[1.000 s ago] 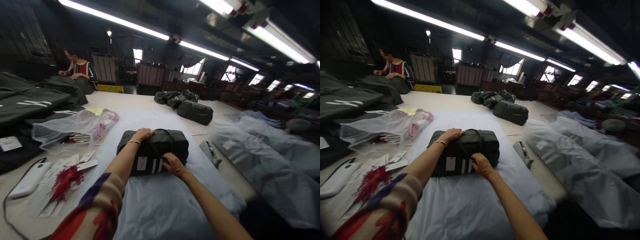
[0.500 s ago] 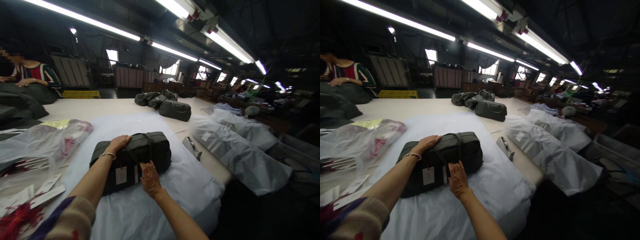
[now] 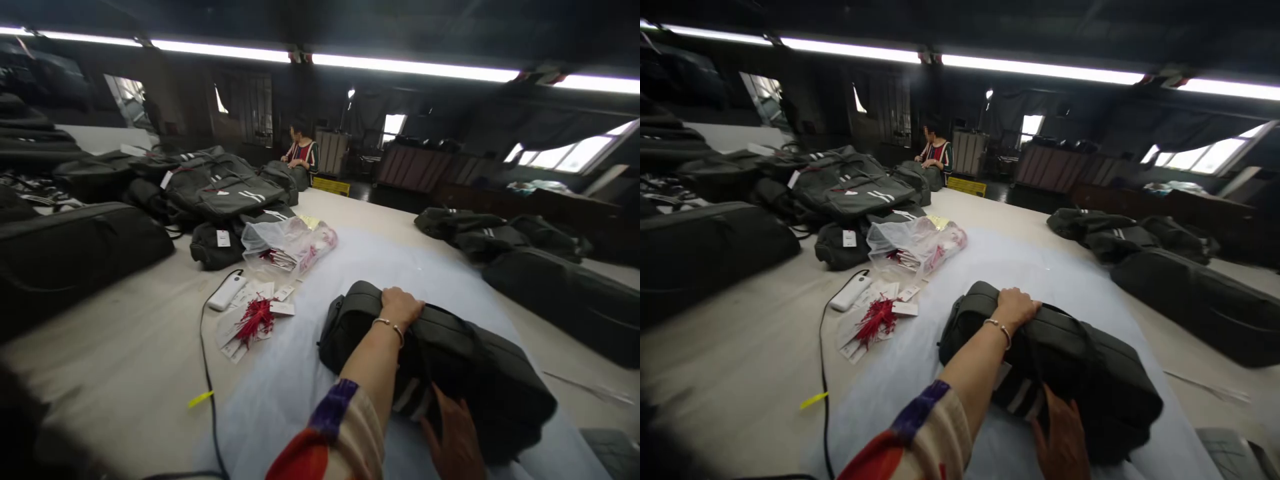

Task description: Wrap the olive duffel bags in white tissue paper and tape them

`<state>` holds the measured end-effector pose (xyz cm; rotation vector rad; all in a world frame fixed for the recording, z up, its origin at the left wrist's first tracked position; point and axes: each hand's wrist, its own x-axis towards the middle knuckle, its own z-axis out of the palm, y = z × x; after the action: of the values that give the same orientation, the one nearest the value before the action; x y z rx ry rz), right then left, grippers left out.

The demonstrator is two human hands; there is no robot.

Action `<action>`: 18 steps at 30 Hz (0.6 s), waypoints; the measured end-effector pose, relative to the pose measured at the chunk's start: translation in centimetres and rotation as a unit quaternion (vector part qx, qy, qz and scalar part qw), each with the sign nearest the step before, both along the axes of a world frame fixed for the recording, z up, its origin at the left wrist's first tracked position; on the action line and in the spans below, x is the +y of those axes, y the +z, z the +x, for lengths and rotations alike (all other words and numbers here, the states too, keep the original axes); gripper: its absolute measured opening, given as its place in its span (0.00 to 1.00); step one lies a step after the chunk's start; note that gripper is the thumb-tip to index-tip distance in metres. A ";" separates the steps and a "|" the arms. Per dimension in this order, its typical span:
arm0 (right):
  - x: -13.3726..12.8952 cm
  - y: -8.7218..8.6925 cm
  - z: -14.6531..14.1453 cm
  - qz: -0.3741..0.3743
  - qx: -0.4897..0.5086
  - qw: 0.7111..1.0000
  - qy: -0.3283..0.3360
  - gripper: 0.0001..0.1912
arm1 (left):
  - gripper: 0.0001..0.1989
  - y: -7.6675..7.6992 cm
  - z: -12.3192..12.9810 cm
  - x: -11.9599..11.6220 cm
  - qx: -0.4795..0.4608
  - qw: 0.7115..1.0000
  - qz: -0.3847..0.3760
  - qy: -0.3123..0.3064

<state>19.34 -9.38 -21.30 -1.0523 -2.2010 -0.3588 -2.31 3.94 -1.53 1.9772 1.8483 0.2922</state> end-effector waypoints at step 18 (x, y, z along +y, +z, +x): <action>7.8 21.4 -3.5 -0.070 -0.027 0.995 -0.069 0.30 | 0.26 0.5 -0.8 -0.1 0.062 0.996 0.044 -0.037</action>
<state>15.88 -1.59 0.08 -1.2883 -2.2336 -0.3016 -3.14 3.80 -1.05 2.1632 1.8603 0.2377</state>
